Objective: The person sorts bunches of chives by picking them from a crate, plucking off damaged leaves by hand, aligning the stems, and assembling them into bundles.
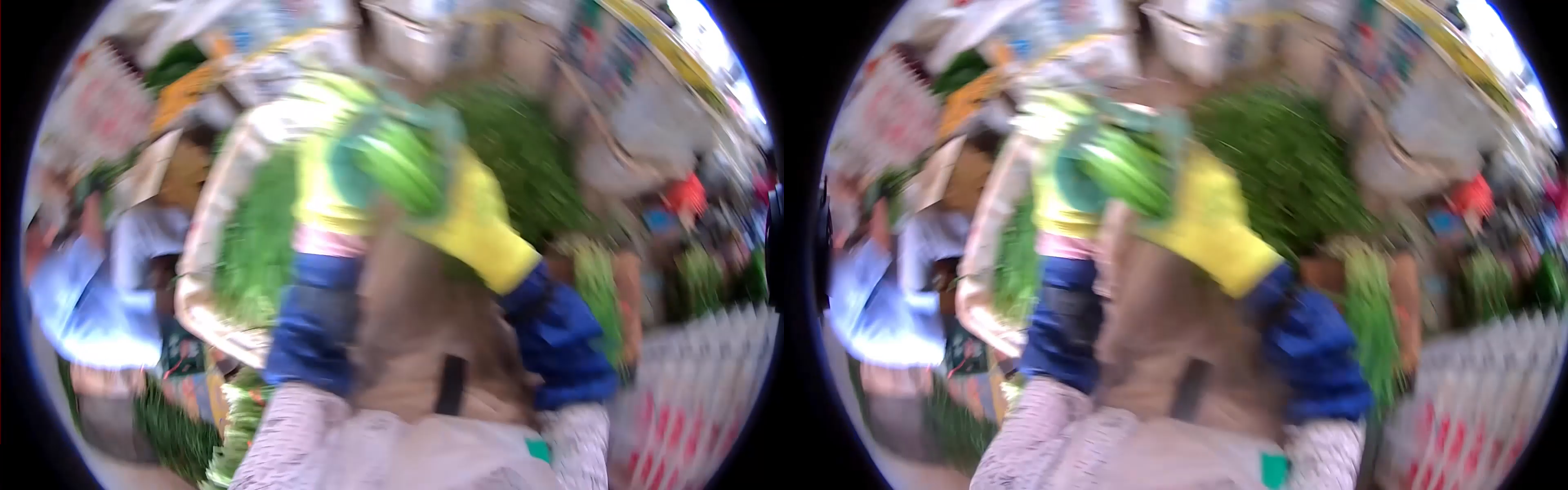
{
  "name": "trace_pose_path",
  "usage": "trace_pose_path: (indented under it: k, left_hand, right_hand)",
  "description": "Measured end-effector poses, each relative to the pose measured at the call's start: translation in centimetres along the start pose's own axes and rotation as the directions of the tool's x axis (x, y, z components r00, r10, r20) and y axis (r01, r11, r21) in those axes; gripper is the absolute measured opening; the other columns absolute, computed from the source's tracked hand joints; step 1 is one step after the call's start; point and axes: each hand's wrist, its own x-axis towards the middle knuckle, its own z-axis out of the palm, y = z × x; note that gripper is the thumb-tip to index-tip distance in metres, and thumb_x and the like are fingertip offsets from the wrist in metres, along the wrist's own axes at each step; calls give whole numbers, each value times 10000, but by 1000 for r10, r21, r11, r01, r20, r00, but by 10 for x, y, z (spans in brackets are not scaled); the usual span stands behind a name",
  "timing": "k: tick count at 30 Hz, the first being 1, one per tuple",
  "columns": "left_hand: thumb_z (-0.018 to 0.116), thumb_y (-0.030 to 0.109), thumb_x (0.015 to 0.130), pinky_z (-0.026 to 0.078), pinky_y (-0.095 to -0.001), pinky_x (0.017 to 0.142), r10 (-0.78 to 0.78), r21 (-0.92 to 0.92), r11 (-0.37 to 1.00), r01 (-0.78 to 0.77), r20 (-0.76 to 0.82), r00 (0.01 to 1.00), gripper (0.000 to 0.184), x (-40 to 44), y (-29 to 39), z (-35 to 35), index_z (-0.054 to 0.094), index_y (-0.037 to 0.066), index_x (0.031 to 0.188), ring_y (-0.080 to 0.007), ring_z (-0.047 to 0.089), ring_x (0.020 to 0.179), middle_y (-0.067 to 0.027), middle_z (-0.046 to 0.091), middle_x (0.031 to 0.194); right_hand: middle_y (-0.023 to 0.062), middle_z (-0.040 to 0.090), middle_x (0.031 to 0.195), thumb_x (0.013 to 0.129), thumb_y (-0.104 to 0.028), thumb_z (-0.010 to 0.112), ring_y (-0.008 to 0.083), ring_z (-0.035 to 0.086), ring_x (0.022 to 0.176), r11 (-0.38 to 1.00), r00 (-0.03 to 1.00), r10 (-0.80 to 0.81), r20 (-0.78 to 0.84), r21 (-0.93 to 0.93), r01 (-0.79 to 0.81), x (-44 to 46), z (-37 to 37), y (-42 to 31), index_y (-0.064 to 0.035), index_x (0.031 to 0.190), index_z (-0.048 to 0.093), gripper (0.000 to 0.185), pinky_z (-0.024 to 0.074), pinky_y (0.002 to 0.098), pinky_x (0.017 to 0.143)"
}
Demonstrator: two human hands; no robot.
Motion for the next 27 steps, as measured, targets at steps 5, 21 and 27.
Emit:
trace_pose_path:
  k: [5, 21, 27]
  left_hand:
    - [462, 98, 929, 394, -398, 980, -69, -853, 392, 344, 346, 936, 198, 41, -2, -13, 537, 38, 1102, -255, 525, 1039, -131, 561, 1099]
    - [602, 238, 845, 449, -369, 965, 386, -858, 484, -172, 33, 922, 481, -26, 38, 375, 478, -27, 1226, -239, 530, 1096, -151, 554, 1182]
    - [717, 416, 704, 474, -400, 850, -137, 94, 963, 251, 977, 162, 575, -120, 10, 366, 594, 22, 1104, -345, 606, 939, -176, 640, 1004]
  right_hand:
    - [346, 448, 1151, 624, -544, 708, 451, 477, 1055, 959, 993, -9, -119, -282, -25, -25, 14, 13, 105, 1331, 274, 1053, 388, 493, 902]
    - [91, 629, 1086, 699, -52, 751, 158, 590, 978, 621, 762, 617, -196, -473, -625, -156, -308, 2, -58, 1185, 570, 518, 463, 288, 877]
    - [124, 645, 1027, 682, -100, 752, 158, 600, 909, 390, 416, 878, -239, -150, -909, -293, -296, 51, 13, 1252, 486, 638, 469, 272, 821]
